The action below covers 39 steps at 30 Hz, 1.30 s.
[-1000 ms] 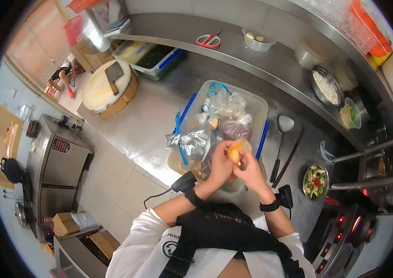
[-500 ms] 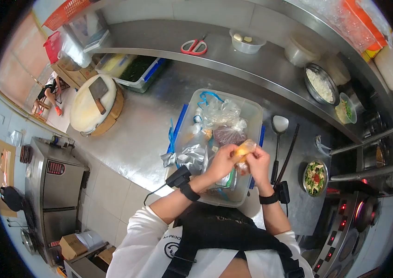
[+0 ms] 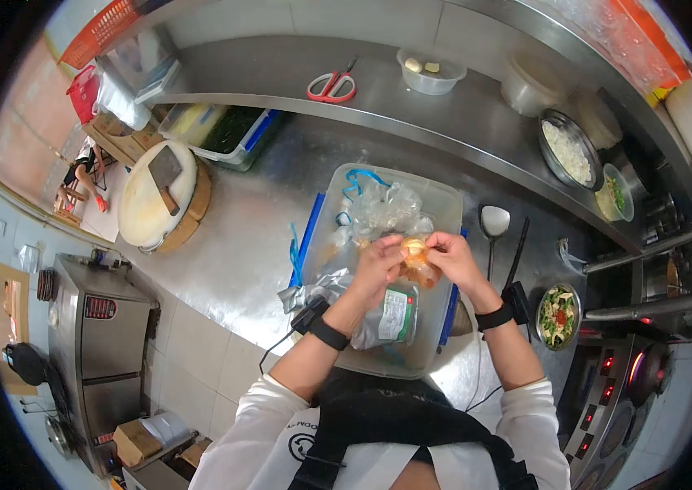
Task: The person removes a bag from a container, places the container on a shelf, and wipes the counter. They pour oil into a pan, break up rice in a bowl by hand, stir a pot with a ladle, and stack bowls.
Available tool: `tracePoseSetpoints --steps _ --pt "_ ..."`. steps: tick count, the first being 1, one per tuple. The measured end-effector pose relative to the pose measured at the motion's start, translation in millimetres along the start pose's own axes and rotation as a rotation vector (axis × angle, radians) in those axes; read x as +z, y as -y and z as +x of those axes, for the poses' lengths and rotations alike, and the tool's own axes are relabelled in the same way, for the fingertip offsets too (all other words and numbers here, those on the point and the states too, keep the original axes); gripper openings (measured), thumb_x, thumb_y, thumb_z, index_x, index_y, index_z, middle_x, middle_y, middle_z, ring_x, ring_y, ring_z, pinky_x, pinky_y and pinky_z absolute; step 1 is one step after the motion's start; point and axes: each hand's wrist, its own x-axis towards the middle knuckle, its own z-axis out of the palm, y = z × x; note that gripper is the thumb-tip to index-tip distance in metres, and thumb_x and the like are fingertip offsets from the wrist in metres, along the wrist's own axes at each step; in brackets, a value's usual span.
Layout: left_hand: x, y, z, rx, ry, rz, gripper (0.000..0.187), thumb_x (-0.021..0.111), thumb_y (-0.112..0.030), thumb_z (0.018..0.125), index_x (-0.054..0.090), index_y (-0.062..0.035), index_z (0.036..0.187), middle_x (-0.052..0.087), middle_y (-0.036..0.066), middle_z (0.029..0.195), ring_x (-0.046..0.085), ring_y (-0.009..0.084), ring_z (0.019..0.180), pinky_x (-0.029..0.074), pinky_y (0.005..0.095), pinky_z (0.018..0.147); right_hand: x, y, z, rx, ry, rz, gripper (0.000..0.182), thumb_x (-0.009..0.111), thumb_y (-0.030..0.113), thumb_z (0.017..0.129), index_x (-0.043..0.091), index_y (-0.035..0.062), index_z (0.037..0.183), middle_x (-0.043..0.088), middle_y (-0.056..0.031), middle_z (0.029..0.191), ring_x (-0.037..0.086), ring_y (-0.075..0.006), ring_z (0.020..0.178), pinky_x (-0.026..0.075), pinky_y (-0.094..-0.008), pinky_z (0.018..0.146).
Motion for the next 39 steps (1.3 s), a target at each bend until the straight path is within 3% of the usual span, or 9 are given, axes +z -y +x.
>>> tracePoseSetpoints --steps 5,8,10,12,15,22,33,36,39 --pt "-20 3 13 -0.175 0.337 0.008 0.037 0.062 -0.015 0.08 0.044 0.0003 0.109 0.054 0.003 0.082 0.042 0.0038 0.049 0.033 0.0174 0.042 -8 12 16 0.08 0.211 -0.147 0.005 0.058 0.006 0.075 0.059 0.0015 0.075 0.058 -0.0003 0.069 0.051 -0.0048 0.065 0.042 -0.0215 0.06" --pt "1 -3 4 -0.118 0.2 0.351 0.038 0.063 -0.016 0.078 0.044 0.0 0.107 0.056 0.005 0.085 0.053 0.009 0.061 0.044 0.0211 0.054 -23 41 37 0.024 0.516 -0.199 0.006 0.053 0.002 0.076 0.058 0.0032 0.079 0.058 0.0001 0.077 0.052 -0.0066 0.07 0.043 -0.0218 0.065" --pt "-9 22 3 0.03 0.227 0.589 0.037 0.062 -0.015 0.076 0.046 -0.0039 0.107 0.057 0.007 0.088 0.059 0.0204 0.072 0.049 0.0297 0.066 -37 80 71 -0.291 0.215 -0.457 0.014 0.049 0.002 0.077 0.058 0.0021 0.088 0.059 -0.0051 0.092 0.054 -0.0105 0.082 0.043 -0.0236 0.072" --pt "-7 26 -7 0.161 0.237 1.301 0.04 0.063 -0.016 0.073 0.048 -0.008 0.11 0.055 0.012 0.099 0.056 0.0293 0.086 0.05 0.0357 0.069 -34 120 111 -0.617 0.018 -0.651 0.025 0.046 0.002 0.079 0.056 0.0009 0.102 0.054 -0.0131 0.111 0.053 -0.0206 0.1 0.043 -0.0287 0.083" --pt "-9 33 -15 0.298 0.147 1.684 0.045 0.062 -0.017 0.074 0.048 -0.0129 0.116 0.046 0.015 0.118 0.047 0.0354 0.1 0.047 0.0409 0.078 -25 104 184 -0.766 -0.219 -0.961 0.028 0.046 0.003 0.079 0.055 -0.0019 0.105 0.051 -0.0204 0.116 0.047 -0.0357 0.11 0.038 -0.0393 0.094" --pt "-22 18 -12 0.305 0.256 1.532 0.052 0.061 -0.014 0.074 0.044 -0.0092 0.123 0.04 0.015 0.125 0.042 0.0348 0.106 0.037 0.0412 0.092 -26 75 246 -0.688 -0.368 -1.105 0.027 0.047 0.002 0.079 0.055 -0.0039 0.105 0.052 -0.019 0.117 0.049 -0.0341 0.108 0.041 -0.0388 0.091" --pt "-30 -21 -36 0.439 0.206 1.24 0.037 0.055 -0.002 0.076 0.052 -0.0072 0.113 0.048 0.016 0.116 0.045 0.0331 0.109 0.036 0.0393 0.093 -39 89 234 -0.609 -0.385 -1.116 0.01 0.049 0.004 0.074 0.058 0.0021 0.07 0.058 -0.0182 0.078 0.058 -0.0351 0.074 0.047 -0.0414 0.063" --pt "-36 -23 -45 0.437 0.1 1.169 0.034 0.053 0.002 0.076 0.053 -0.0052 0.109 0.051 0.017 0.11 0.046 0.0328 0.108 0.038 0.0383 0.091 -45 90 217 -0.593 -0.269 -0.955 0.01 0.05 0.005 0.076 0.059 0.0014 0.075 0.059 -0.0213 0.075 0.06 -0.0306 0.072 0.047 -0.0374 0.062" --pt "-39 -12 -43 0.359 0.038 1.071 0.033 0.055 0.001 0.075 0.052 -0.0038 0.107 0.05 0.017 0.111 0.046 0.0331 0.108 0.037 0.0381 0.091 -44 92 148 -0.456 -0.179 -0.553 0.009 0.054 0.003 0.078 0.059 0.0011 0.086 0.062 -0.0108 0.08 0.06 -0.0194 0.075 0.047 -0.0301 0.065"
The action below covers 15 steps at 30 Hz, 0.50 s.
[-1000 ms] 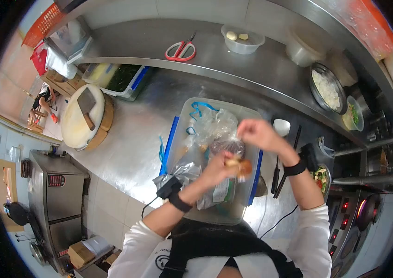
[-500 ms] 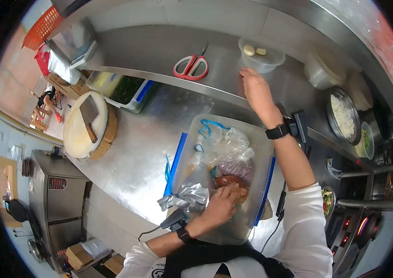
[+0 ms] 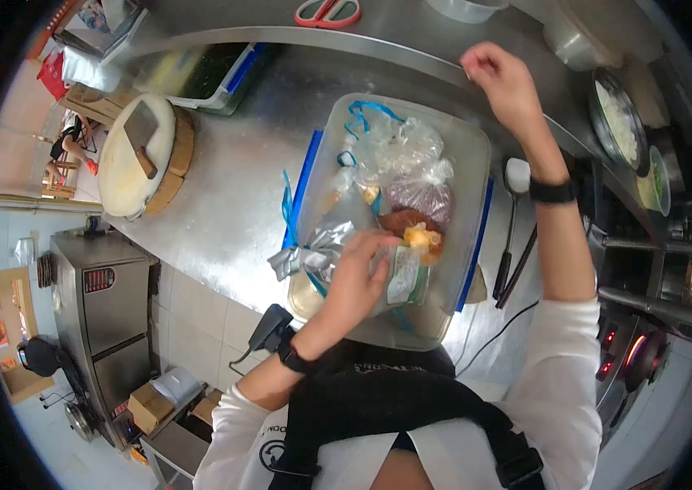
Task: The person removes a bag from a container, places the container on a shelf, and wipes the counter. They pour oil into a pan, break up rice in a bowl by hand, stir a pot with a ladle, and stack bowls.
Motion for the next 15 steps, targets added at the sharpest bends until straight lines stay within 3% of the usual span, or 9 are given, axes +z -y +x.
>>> tracePoseSetpoints --steps 3,5,7,8,11,15 --pt "36 8 8 0.101 -0.077 0.192 0.037 0.058 0.0 0.073 0.05 -0.0036 0.109 0.048 0.018 0.113 0.045 0.0336 0.108 0.038 0.0384 0.091 -11 5 -88 0.327 0.157 0.638 0.018 0.056 0.001 0.08 0.055 0.0036 0.098 0.059 -0.0018 0.09 0.057 -0.012 0.084 0.046 -0.024 0.072" --pt "60 12 22 0.142 -0.093 0.245 0.043 0.063 -0.003 0.071 0.049 -0.0033 0.111 0.046 0.018 0.114 0.045 0.0353 0.107 0.038 0.0398 0.09 -3 8 -146 0.583 0.016 1.109 0.019 0.057 -0.001 0.081 0.053 0.0039 0.098 0.057 -0.0039 0.09 0.055 -0.0123 0.083 0.046 -0.0234 0.075" --pt "80 20 32 0.007 0.018 0.509 0.051 0.069 -0.008 0.066 0.048 -0.0033 0.112 0.046 0.017 0.114 0.045 0.0361 0.104 0.039 0.0404 0.09 8 0 -191 0.553 0.031 1.419 0.015 0.057 0.0 0.082 0.052 0.0034 0.095 0.055 -0.0057 0.091 0.055 -0.0132 0.082 0.047 -0.0228 0.077" --pt "87 18 36 -0.037 0.013 0.579 0.053 0.073 -0.014 0.061 0.051 -0.0042 0.108 0.048 0.015 0.113 0.046 0.035 0.102 0.04 0.0396 0.088 8 8 -206 0.587 -0.012 1.483 0.013 0.056 0.0 0.082 0.052 0.0034 0.094 0.055 -0.0063 0.091 0.055 -0.0139 0.083 0.047 -0.0224 0.077" --pt "98 30 45 -0.024 0.037 0.764 0.047 0.073 -0.015 0.06 0.056 -0.0058 0.103 0.051 0.011 0.111 0.048 0.0312 0.099 0.044 0.0393 0.083 3 31 -232 0.616 -0.103 1.628 0.011 0.054 -0.001 0.083 0.051 0.0041 0.092 0.054 -0.0066 0.092 0.054 -0.0139 0.085 0.046 -0.0212 0.076" --pt "101 23 51 -0.032 0.048 0.876 0.033 0.069 -0.023 0.064 0.065 -0.0123 0.094 0.059 0.006 0.099 0.052 0.0281 0.096 0.047 0.0384 0.077 -30 72 -238 0.488 -0.13 1.667 0.011 0.054 0.0 0.084 0.051 0.0054 0.093 0.052 -0.0053 0.091 0.053 -0.0116 0.084 0.045 -0.0203 0.076"
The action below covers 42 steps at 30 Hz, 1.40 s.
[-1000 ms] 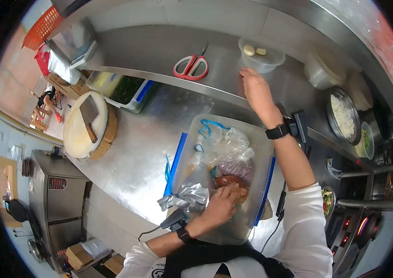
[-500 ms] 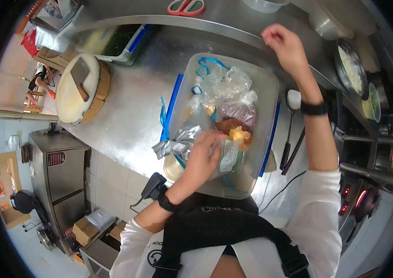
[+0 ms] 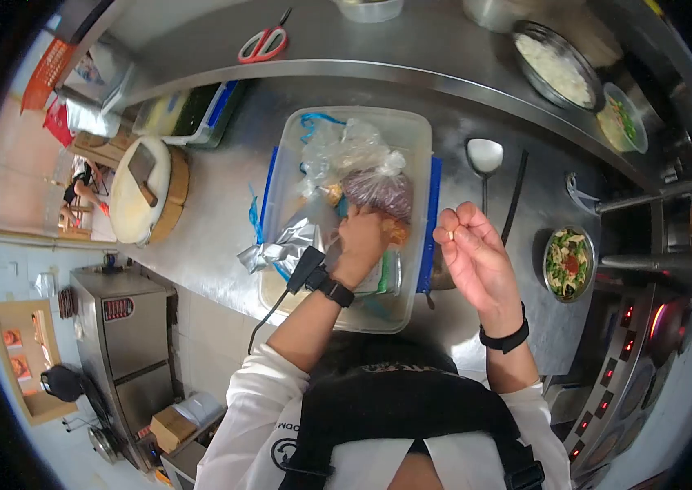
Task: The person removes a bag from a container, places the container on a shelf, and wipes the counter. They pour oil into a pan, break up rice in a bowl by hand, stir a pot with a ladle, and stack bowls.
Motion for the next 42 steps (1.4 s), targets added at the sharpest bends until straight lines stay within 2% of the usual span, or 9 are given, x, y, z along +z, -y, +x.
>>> tracePoseSetpoints --steps 4,17,25,27,30,34,37,40,42 --pt "5 4 11 -0.071 0.258 -0.023 0.024 0.064 -0.036 0.069 0.069 -0.0179 0.085 0.062 0.009 0.084 0.05 0.0302 0.099 0.044 0.0372 0.08 28 26 -26 -0.072 0.095 -0.057 0.014 0.056 -0.001 0.081 0.049 0.0069 0.09 0.052 -0.0068 0.093 0.051 -0.0128 0.083 0.043 -0.0238 0.076" --pt "24 -6 -29 -0.169 -0.035 -0.261 0.032 0.063 -0.037 0.075 0.064 -0.0181 0.1 0.065 0.009 0.09 0.062 0.0294 0.081 0.048 0.0362 0.068 41 62 -88 -0.164 0.149 -0.063 0.024 0.064 -0.004 0.074 0.046 0.0081 0.085 0.047 -0.0046 0.09 0.047 -0.0112 0.079 0.041 -0.0232 0.07" --pt "81 15 -21 -0.074 -0.048 -0.907 0.041 0.069 -0.021 0.068 0.06 -0.0015 0.104 0.065 0.014 0.089 0.063 0.0236 0.082 0.048 0.0318 0.074 75 80 -131 -0.111 1.048 0.108 0.014 0.065 -0.009 0.069 0.06 -0.0046 0.081 0.046 -0.024 0.097 0.053 -0.0299 0.071 0.051 -0.0313 0.064" --pt "64 7 -34 -0.11 -0.025 -0.81 0.043 0.069 -0.016 0.068 0.058 0.0009 0.106 0.064 0.015 0.091 0.063 0.0235 0.084 0.048 0.0314 0.075 87 93 -139 -0.142 0.946 -0.074 0.025 0.057 0.012 0.086 0.056 0.0082 0.11 0.05 -0.0115 0.108 0.051 -0.0316 0.099 0.041 -0.0341 0.089" --pt "58 11 -44 -0.075 -0.021 -0.676 0.046 0.068 -0.011 0.067 0.055 0.0026 0.109 0.064 0.016 0.093 0.063 0.0235 0.086 0.048 0.031 0.076 55 93 -146 -0.244 0.705 -0.21 0.014 0.07 0.007 0.072 0.056 0.0074 0.07 0.051 -0.0106 0.086 0.053 -0.015 0.071 0.045 -0.0243 0.06" --pt "33 -17 -53 -0.145 0.018 -0.638 0.044 0.062 -0.007 0.07 0.049 0.0017 0.112 0.057 0.02 0.108 0.057 0.031 0.098 0.045 0.0353 0.085 -35 127 -162 -0.701 -0.079 -0.711 0.026 0.07 0.0 0.066 0.05 0.0064 0.082 0.051 -0.0076 0.083 0.049 -0.0098 0.069 0.042 -0.019 0.057" --pt "27 -31 -76 0.049 -0.318 -0.329 0.049 0.062 -0.007 0.069 0.045 -0.0024 0.114 0.032 0.023 0.126 0.037 0.0408 0.115 0.036 0.0435 0.095 -153 160 -160 -0.589 -0.546 -1.15 0.012 0.059 -0.004 0.076 0.053 0.0029 0.083 0.055 -0.0025 0.083 0.049 -0.0051 0.07 0.041 -0.0179 0.063" --pt "-9 -49 -119 -0.154 -0.366 -0.592 0.044 0.058 -0.002 0.071 0.047 -0.0048 0.114 0.037 0.017 0.126 0.042 0.0339 0.113 0.042 0.0369 0.087 -313 164 -176 -0.33 -0.698 -2.069 0.027 0.056 -0.004 0.072 0.059 0.0023 0.098 0.058 -0.0125 0.083 0.058 -0.0286 0.077 0.046 -0.0328 0.071" --pt "-23 -43 -153 -0.155 -0.486 -0.516 0.041 0.053 0.003 0.072 0.049 -0.0056 0.112 0.042 0.013 0.122 0.044 0.0285 0.11 0.043 0.0327 0.081 -271 130 -171 -0.677 -0.688 -2.456 0.027 0.054 -0.005 0.072 0.058 0.0022 0.099 0.058 -0.0126 0.086 0.056 -0.0306 0.081 0.045 -0.035 0.074"
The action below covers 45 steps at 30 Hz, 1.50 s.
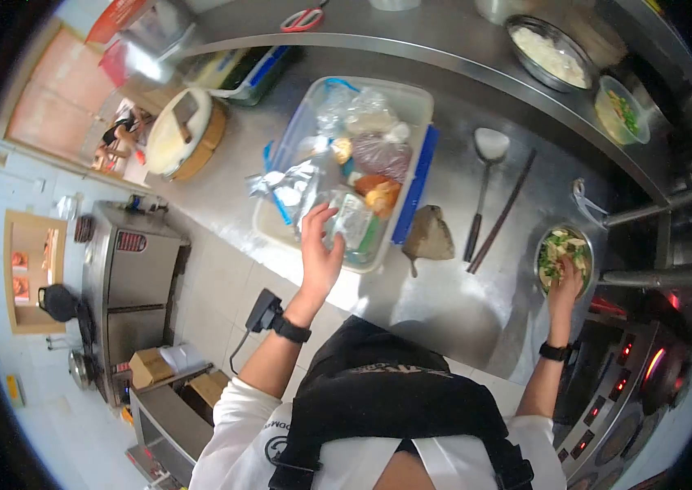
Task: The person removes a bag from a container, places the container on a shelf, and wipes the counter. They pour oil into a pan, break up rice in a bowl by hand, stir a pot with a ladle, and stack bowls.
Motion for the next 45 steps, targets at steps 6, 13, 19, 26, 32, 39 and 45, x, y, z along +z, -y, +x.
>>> tracePoseSetpoints --steps 6,13,19,26,32,39,45 --pt "-54 76 -80 -0.182 -0.244 -0.217 0.037 0.047 0.009 0.072 0.052 -0.0049 0.106 0.051 0.008 0.11 0.05 0.0203 0.103 0.042 0.0308 0.08 -27 221 -48 0.554 1.142 1.501 0.034 0.053 0.026 0.088 0.046 0.0018 0.111 0.058 -0.0089 0.097 0.056 -0.0177 0.092 0.046 -0.03 0.075" --pt "-80 156 -151 -0.35 0.006 -0.521 0.034 0.039 0.011 0.076 0.051 -0.0012 0.104 0.056 0.007 0.103 0.055 0.0151 0.09 0.042 0.0257 0.081 12 383 -85 1.316 1.01 1.998 0.053 0.062 0.036 0.08 0.037 0.0013 0.112 0.044 -0.0179 0.104 0.049 -0.0285 0.099 0.044 -0.0471 0.086" --pt "-116 211 -185 -0.502 0.237 -0.658 0.028 0.043 0.004 0.08 0.051 -0.0034 0.105 0.055 0.004 0.105 0.054 0.0142 0.092 0.042 0.0266 0.081 16 404 -101 1.33 0.575 2.035 0.036 0.059 0.024 0.077 0.04 0.0017 0.099 0.04 -0.0128 0.091 0.046 -0.0244 0.085 0.045 -0.0481 0.089" --pt "-113 249 -190 -0.929 0.383 -1.088 0.04 0.039 -0.037 0.089 0.048 -0.0101 0.118 0.052 0.003 0.119 0.05 0.0173 0.103 0.039 0.0367 0.087 -92 375 -204 1.411 0.608 1.823 0.027 0.051 0.02 0.079 0.045 0.0033 0.099 0.052 -0.0093 0.092 0.052 -0.0192 0.08 0.051 -0.0342 0.073" --pt "-73 283 -232 -0.497 0.695 -1.253 0.061 0.03 -0.056 0.088 0.039 -0.0095 0.127 0.046 0.011 0.125 0.048 0.0275 0.11 0.038 0.0426 0.096 -175 309 -270 1.372 0.745 1.664 0.03 0.05 0.02 0.08 0.048 0.0029 0.105 0.057 -0.0067 0.091 0.055 -0.0141 0.074 0.049 -0.0266 0.058" --pt "-73 169 -298 -0.981 0.603 -1.446 0.054 0.034 -0.049 0.089 0.043 -0.0079 0.123 0.051 0.01 0.115 0.052 0.0241 0.1 0.043 0.0382 0.086 -244 214 -317 1.145 0.792 1.509 0.03 0.051 0.022 0.081 0.05 0.0002 0.102 0.058 -0.0058 0.082 0.054 -0.0124 0.061 0.044 -0.0242 0.048" --pt "-75 39 -349 -0.848 0.602 -1.433 0.047 0.037 -0.042 0.09 0.046 -0.0064 0.119 0.054 0.009 0.107 0.055 0.0212 0.092 0.047 0.0345 0.078 -347 90 -320 0.908 0.596 1.599 0.032 0.051 0.024 0.081 0.05 0.0002 0.102 0.057 -0.0041 0.081 0.053 -0.01 0.062 0.044 -0.023 0.046"
